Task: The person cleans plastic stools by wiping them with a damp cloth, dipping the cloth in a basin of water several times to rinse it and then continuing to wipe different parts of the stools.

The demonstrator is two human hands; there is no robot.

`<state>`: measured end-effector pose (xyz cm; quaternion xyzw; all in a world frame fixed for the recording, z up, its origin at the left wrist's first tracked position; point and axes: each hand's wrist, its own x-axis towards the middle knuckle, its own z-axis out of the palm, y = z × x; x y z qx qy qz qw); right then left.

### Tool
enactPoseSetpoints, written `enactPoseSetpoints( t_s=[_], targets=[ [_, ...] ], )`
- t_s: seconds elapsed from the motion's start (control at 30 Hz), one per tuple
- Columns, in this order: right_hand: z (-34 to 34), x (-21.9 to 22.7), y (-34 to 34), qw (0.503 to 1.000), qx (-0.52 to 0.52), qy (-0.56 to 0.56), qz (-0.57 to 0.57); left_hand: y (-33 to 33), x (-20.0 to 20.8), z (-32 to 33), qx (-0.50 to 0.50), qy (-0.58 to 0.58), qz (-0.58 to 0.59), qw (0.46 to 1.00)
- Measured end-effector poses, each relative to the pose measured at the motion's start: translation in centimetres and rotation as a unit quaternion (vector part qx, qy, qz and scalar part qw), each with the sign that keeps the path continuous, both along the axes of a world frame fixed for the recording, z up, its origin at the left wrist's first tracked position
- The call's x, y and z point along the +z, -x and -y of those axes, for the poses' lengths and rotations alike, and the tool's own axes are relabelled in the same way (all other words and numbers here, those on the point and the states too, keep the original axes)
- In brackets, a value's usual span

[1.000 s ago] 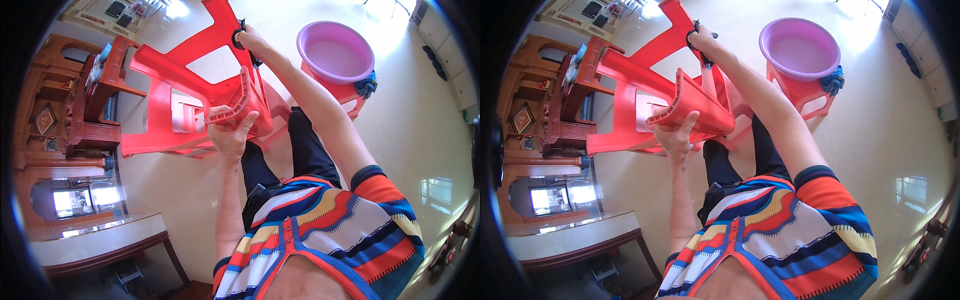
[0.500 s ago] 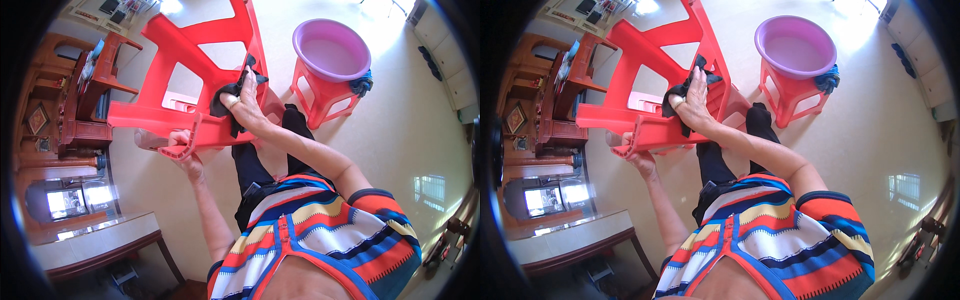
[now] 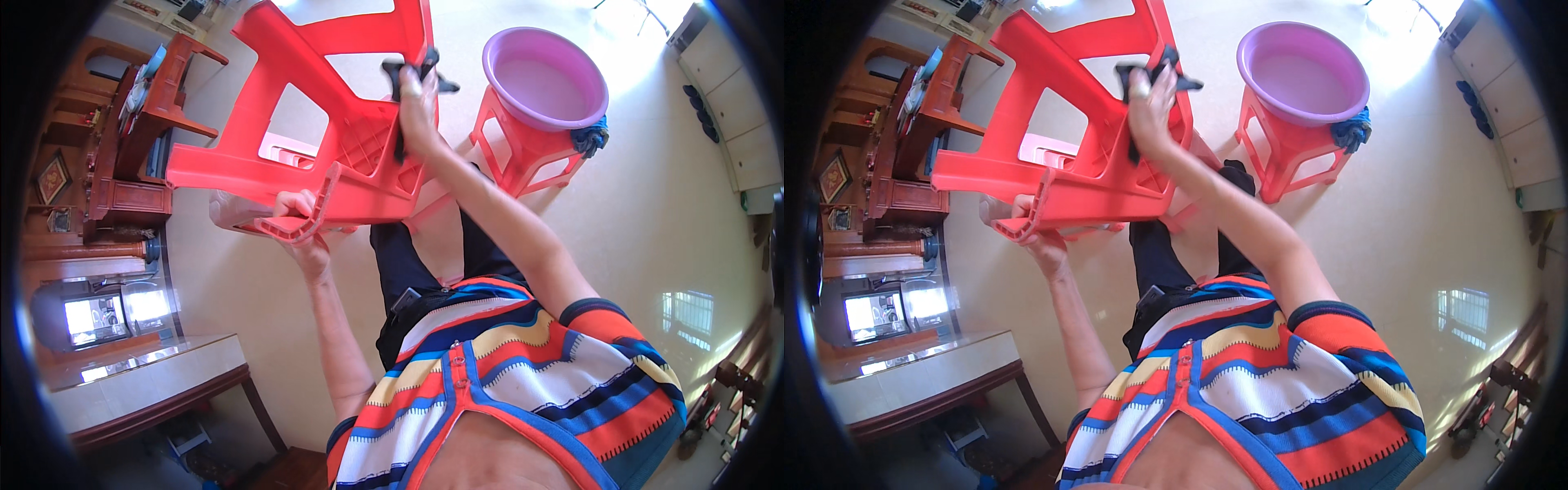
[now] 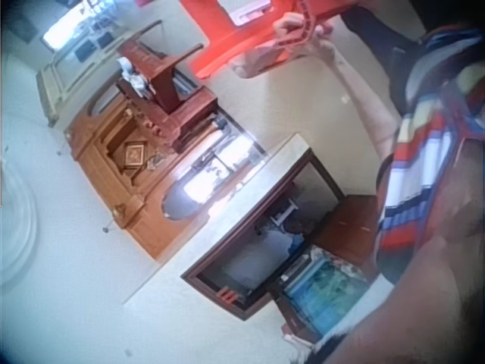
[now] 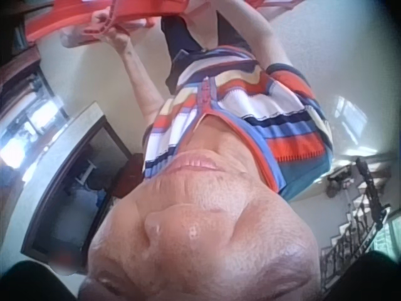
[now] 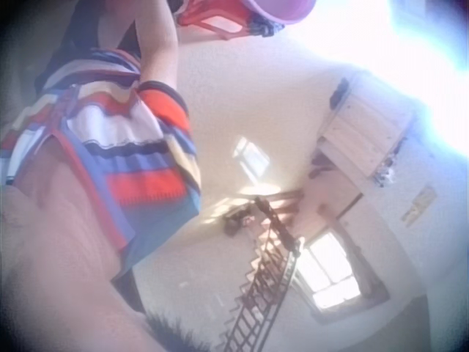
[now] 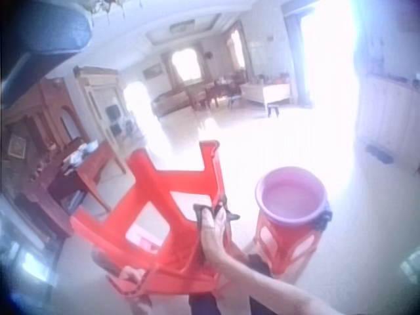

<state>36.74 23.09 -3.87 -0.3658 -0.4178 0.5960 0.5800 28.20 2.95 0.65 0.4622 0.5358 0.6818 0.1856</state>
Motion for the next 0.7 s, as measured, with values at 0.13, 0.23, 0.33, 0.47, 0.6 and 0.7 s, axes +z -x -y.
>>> enactPoseSetpoints(
  t_s=[0.13,0.23,0.33,0.47,0.6,0.7],
  targets=[
    [10.3,-2.0,0.3,0.981,-0.010,-0.124,0.148,-0.8,0.3,-0.7,0.000,-0.064,0.011,0.998],
    [12.4,-0.2,-1.6,0.992,0.089,-0.029,0.084,-0.4,0.1,-0.3,0.001,-0.072,0.020,0.997],
    [8.5,0.6,-1.6,0.987,0.080,-0.031,0.133,0.0,0.1,-0.1,-0.003,-0.059,0.011,0.998],
    [-1.4,0.3,-0.5,0.972,-0.053,-0.145,0.177,0.8,-0.2,0.7,-0.018,0.015,-0.004,1.000],
    [-10.3,1.4,-2.3,0.970,-0.034,-0.142,0.193,-0.4,0.7,0.0,-0.030,0.006,0.002,1.000],
    [-10.9,3.0,-3.0,0.965,0.027,-0.175,0.196,-0.4,0.5,0.1,-0.028,0.025,0.032,0.999]
  ],
)
